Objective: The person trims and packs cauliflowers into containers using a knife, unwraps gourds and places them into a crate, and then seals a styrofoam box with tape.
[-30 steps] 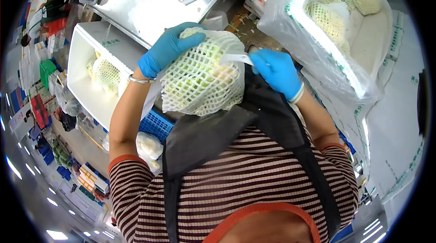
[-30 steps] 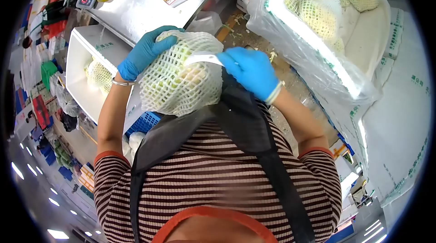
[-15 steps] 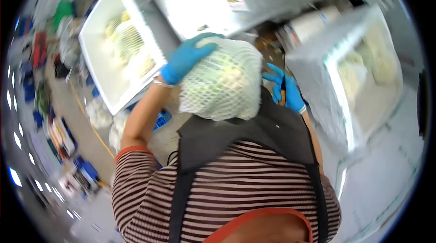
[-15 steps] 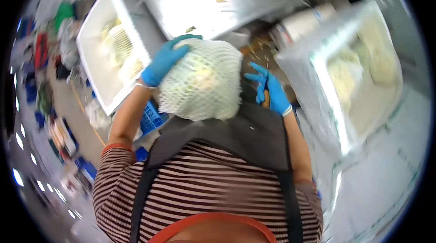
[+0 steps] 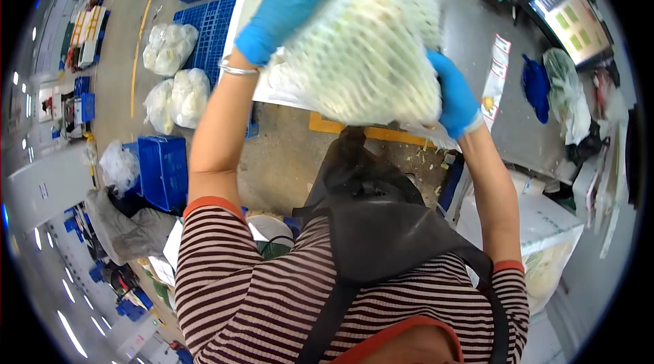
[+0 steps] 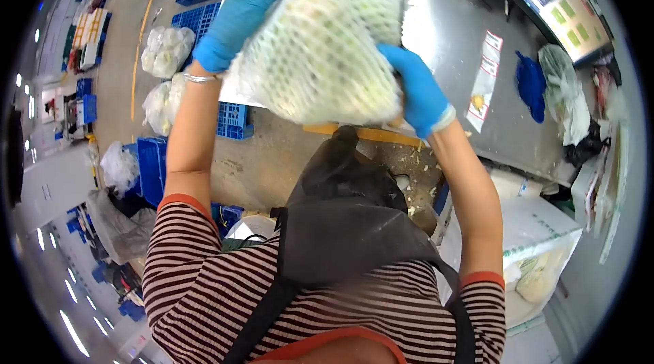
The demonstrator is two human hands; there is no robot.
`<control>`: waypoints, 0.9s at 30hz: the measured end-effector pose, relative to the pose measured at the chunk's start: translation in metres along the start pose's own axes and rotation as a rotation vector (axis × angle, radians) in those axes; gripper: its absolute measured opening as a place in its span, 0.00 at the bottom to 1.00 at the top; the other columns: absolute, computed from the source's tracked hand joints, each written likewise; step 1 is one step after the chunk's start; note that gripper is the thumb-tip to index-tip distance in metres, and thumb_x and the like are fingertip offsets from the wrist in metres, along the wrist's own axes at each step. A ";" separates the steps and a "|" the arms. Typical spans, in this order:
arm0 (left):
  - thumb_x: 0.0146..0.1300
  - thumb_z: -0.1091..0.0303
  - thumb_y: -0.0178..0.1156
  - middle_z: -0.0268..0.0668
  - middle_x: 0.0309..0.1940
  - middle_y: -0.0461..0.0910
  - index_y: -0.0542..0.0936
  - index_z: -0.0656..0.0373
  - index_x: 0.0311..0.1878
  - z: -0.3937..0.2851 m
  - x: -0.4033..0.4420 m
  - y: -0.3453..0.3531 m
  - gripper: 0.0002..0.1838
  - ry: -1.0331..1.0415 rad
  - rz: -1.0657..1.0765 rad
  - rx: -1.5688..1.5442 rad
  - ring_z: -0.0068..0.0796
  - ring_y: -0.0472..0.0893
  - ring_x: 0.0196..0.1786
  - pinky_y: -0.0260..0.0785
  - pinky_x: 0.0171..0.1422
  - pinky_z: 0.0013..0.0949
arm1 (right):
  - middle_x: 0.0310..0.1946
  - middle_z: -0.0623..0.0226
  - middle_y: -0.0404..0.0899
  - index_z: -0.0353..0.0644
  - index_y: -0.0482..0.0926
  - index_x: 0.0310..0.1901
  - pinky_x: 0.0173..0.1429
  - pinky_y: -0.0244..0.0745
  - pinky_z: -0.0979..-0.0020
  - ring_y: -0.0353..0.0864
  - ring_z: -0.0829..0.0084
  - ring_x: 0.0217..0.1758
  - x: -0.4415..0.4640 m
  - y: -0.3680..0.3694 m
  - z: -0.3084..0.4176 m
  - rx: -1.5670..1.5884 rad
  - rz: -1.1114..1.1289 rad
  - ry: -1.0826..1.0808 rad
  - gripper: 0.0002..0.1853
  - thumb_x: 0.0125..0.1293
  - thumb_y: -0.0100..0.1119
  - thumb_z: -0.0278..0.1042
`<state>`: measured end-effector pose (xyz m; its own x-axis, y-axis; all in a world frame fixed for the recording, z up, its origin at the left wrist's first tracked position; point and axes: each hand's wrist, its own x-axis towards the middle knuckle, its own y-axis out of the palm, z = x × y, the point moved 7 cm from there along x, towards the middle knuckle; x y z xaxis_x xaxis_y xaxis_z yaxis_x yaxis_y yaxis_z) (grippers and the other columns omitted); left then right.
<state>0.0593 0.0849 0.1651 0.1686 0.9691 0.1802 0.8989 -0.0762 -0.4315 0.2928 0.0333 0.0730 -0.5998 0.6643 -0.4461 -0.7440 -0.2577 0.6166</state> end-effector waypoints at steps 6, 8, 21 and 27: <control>0.77 0.61 0.48 0.43 0.69 0.72 0.68 0.62 0.72 0.159 -0.044 -0.108 0.25 -0.176 0.059 0.252 0.32 0.72 0.69 0.61 0.75 0.31 | 0.31 0.62 0.82 0.34 0.79 0.49 0.29 0.78 0.70 0.81 0.72 0.28 0.163 0.083 -0.053 -0.280 -0.067 -0.021 0.19 0.69 0.61 0.43; 0.74 0.66 0.52 0.42 0.70 0.71 0.67 0.59 0.73 0.196 -0.061 -0.107 0.26 -0.658 0.048 -0.317 0.33 0.73 0.69 0.62 0.76 0.33 | 0.20 0.60 0.76 0.31 0.78 0.45 0.09 0.56 0.64 0.67 0.76 0.11 0.184 0.098 -0.081 -0.376 -0.192 0.153 0.22 0.66 0.62 0.47; 0.72 0.53 0.52 0.58 0.79 0.42 0.57 0.52 0.79 0.292 -0.126 -0.033 0.35 -0.200 0.253 0.882 0.60 0.45 0.80 0.34 0.83 0.53 | 0.51 0.53 0.82 0.29 0.73 0.60 0.24 0.81 0.66 0.76 0.73 0.22 0.149 0.052 -0.118 -0.206 -0.014 0.204 0.28 0.70 0.61 0.46; 0.77 0.52 0.48 0.59 0.79 0.43 0.49 0.55 0.80 0.327 -0.115 -0.052 0.36 -0.250 0.558 0.998 0.58 0.49 0.80 0.43 0.82 0.50 | 0.46 0.60 0.86 0.33 0.72 0.63 0.25 0.80 0.74 0.78 0.78 0.20 -0.009 0.005 -0.059 -0.214 -0.210 -0.096 0.26 0.73 0.56 0.44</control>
<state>-0.1390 0.0543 -0.1219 0.2558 0.8870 -0.3845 -0.0101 -0.3953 -0.9185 0.2770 -0.0155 0.0411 -0.4033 0.7794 -0.4795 -0.8999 -0.2428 0.3623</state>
